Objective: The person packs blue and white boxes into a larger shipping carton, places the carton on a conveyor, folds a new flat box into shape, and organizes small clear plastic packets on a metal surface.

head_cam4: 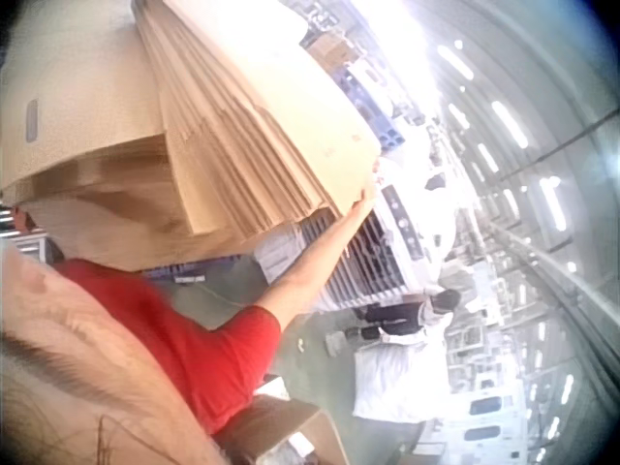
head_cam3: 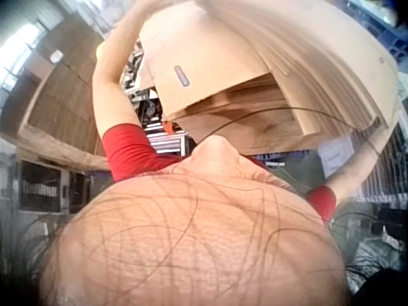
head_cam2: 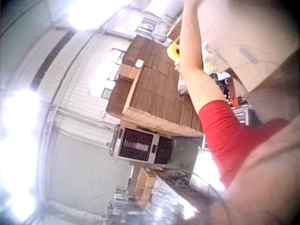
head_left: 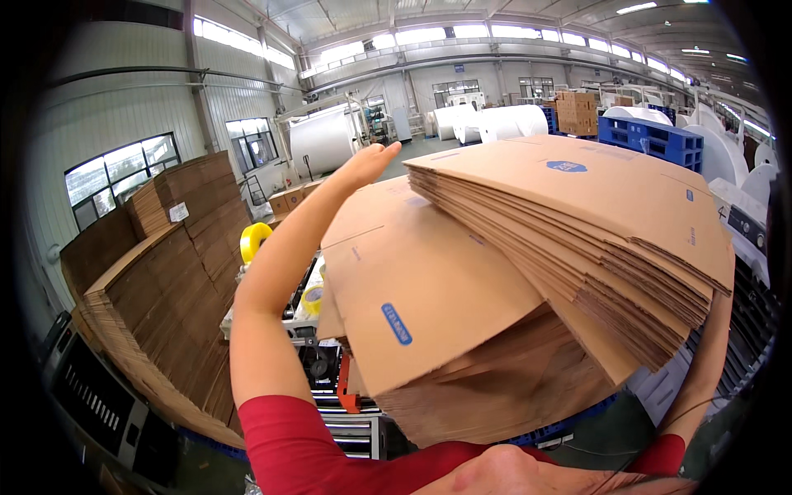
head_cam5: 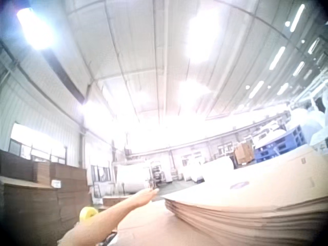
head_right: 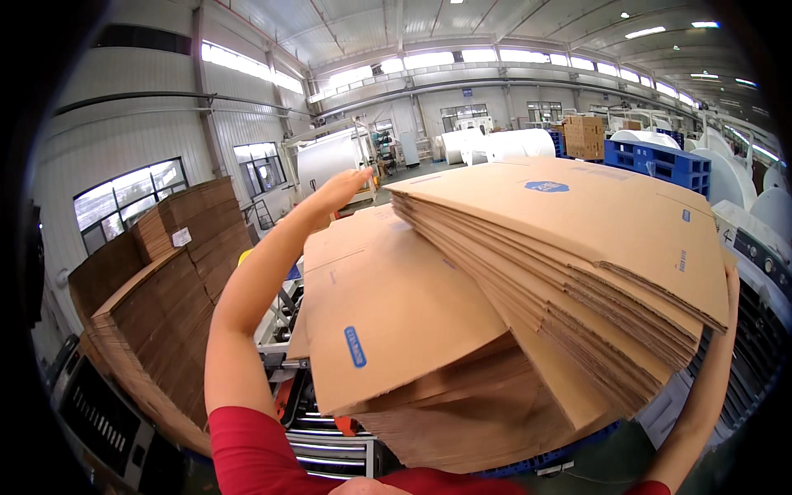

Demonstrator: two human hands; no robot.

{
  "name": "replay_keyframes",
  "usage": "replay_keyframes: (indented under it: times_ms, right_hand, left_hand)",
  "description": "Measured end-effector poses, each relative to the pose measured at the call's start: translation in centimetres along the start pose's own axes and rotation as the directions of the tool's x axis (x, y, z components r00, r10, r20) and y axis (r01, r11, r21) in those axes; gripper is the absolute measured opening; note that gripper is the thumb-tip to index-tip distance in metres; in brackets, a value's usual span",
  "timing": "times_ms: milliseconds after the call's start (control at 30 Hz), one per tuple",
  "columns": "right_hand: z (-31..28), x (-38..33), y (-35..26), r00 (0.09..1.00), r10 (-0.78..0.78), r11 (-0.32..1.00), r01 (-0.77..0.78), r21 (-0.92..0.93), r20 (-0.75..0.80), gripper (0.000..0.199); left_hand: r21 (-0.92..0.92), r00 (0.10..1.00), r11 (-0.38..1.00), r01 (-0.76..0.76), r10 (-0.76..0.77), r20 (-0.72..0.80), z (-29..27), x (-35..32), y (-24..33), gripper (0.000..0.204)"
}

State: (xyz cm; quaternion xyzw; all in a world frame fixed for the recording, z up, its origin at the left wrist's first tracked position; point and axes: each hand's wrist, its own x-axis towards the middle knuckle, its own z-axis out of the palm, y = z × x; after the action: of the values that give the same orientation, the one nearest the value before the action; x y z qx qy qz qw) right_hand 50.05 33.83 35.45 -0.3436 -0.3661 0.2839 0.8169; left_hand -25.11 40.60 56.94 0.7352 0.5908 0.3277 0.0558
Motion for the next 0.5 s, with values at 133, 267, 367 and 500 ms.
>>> replay_keyframes:
  times_ms: [133,267,367,500]
  right_hand:
    - [3.8,-0.4,3.8,0.993,0.078,0.996,-0.082,0.039,0.085,0.041]
    - [3.1,-3.3,1.9,0.996,0.071,0.997,-0.071,-0.007,0.052,0.041]
    - [4.2,-4.5,1.7,0.994,0.079,0.997,-0.078,-0.023,0.075,0.040]
    - [4.5,-4.7,1.4,0.994,0.080,0.996,-0.077,-0.050,0.069,0.039]
  left_hand:
    - [0.018,0.983,0.987,0.161,-0.159,-0.093,4.8,6.2,-9.6,0.095]
    - [-0.523,0.925,0.775,0.356,-0.373,0.077,7.1,4.4,-9.3,0.104]
    - [-0.727,0.917,0.627,0.280,-0.398,0.011,7.1,4.0,-11.8,0.097]
    - [-0.904,0.969,0.371,0.212,-0.197,0.146,10.5,4.8,-8.3,0.087]
